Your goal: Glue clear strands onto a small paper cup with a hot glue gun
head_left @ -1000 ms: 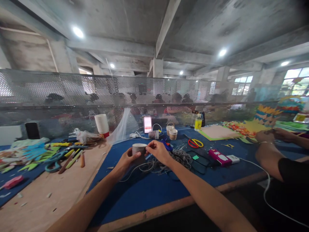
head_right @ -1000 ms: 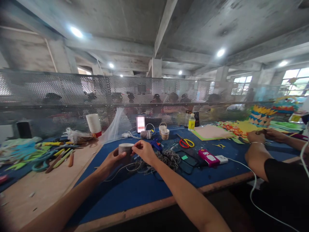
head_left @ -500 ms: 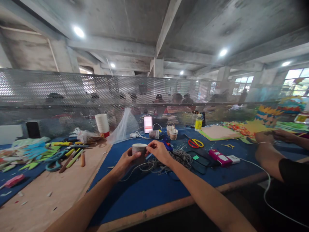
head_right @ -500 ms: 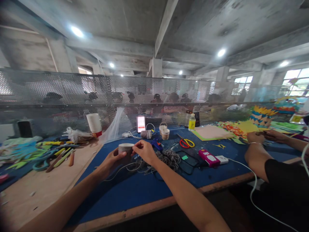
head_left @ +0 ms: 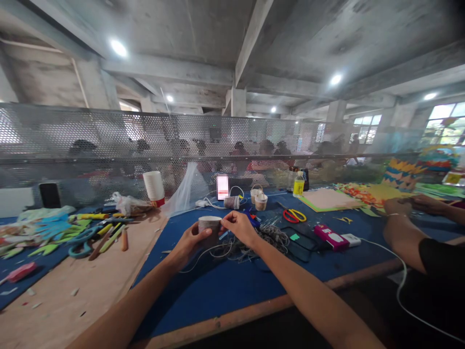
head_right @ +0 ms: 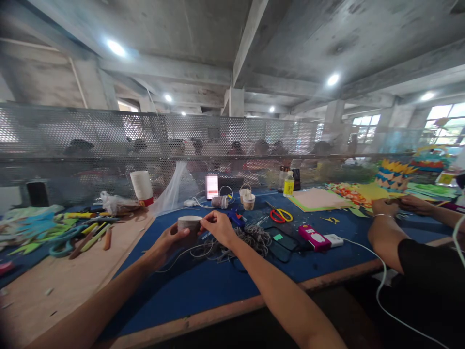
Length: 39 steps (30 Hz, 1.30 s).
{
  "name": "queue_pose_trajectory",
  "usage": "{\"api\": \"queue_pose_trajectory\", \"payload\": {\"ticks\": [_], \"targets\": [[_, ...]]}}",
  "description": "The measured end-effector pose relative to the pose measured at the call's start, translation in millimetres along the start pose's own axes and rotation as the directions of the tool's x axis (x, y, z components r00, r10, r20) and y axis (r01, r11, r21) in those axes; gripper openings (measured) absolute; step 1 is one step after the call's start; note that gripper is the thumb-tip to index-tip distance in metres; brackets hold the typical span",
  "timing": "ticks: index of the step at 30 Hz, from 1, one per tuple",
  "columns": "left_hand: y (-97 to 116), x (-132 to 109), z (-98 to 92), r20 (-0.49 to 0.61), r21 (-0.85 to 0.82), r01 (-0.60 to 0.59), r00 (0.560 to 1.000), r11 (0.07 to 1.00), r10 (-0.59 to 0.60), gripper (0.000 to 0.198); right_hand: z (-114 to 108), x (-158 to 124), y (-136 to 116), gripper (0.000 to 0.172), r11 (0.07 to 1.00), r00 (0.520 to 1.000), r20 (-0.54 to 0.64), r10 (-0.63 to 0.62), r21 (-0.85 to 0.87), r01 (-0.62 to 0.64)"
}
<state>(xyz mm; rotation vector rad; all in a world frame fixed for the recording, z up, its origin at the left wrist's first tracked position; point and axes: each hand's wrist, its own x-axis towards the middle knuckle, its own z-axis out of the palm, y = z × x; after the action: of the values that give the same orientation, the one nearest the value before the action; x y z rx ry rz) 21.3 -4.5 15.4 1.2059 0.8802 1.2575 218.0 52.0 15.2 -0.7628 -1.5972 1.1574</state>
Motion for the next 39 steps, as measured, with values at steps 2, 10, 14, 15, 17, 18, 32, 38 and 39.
{"api": "queue_pose_trajectory", "payload": {"ticks": [2, 10, 14, 15, 17, 18, 32, 38, 39], "targets": [[-1, 0, 0.2, -0.002, -0.008, 0.002, 1.0, 1.0, -0.002, 0.058, 0, -1, -1, 0.035, 1.0, 1.0, 0.005, 0.01, 0.007, -0.01], [0, -1, -0.4, 0.009, -0.017, 0.014, 1.0, 1.0, -0.014, 0.055, 0, -1, -2, 0.034, 0.999, 1.0, 0.017, 0.008, 0.039, -0.009], [0, 0, -1.6, 0.021, -0.027, 0.021, 1.0, 0.999, -0.02, 0.055, 0, 0, -1, 0.034, 0.999, 1.0, 0.021, 0.003, 0.046, -0.004], [0, 0, -1.8, 0.025, -0.028, 0.02, 0.999, 0.999, -0.02, 0.055, 0, 0, 0, 0.033, 0.999, 1.0, 0.026, 0.002, 0.049, -0.004], [0, 0, -1.8, 0.021, -0.029, 0.023, 1.0, 0.999, -0.022, 0.055, -1, 0, 1, 0.033, 0.999, 1.0, 0.029, 0.004, 0.054, -0.006], [-1, 0, -1.7, 0.014, -0.03, 0.022, 1.0, 0.999, -0.022, 0.056, -1, 0, 1, 0.033, 0.999, 1.0, 0.027, 0.004, 0.052, -0.005], [-4, 6, -5.4, -0.041, -0.183, 0.026, 0.999, 0.983, -0.034, 0.054, 1, -1, 1, 0.03, 0.993, 0.991, 0.065, -0.115, 0.006, 0.114], [-9, 10, -13.3, 0.007, -0.192, 0.006, 1.0, 0.981, -0.005, 0.046, 4, -17, -20, 0.029, 0.968, 0.959, 0.232, -0.165, -0.145, 0.202], [-9, 10, -13.9, 0.02, -0.197, 0.005, 1.0, 0.98, -0.002, 0.045, 5, -19, -21, 0.03, 0.956, 0.953, 0.239, -0.184, -0.183, 0.23]]}}
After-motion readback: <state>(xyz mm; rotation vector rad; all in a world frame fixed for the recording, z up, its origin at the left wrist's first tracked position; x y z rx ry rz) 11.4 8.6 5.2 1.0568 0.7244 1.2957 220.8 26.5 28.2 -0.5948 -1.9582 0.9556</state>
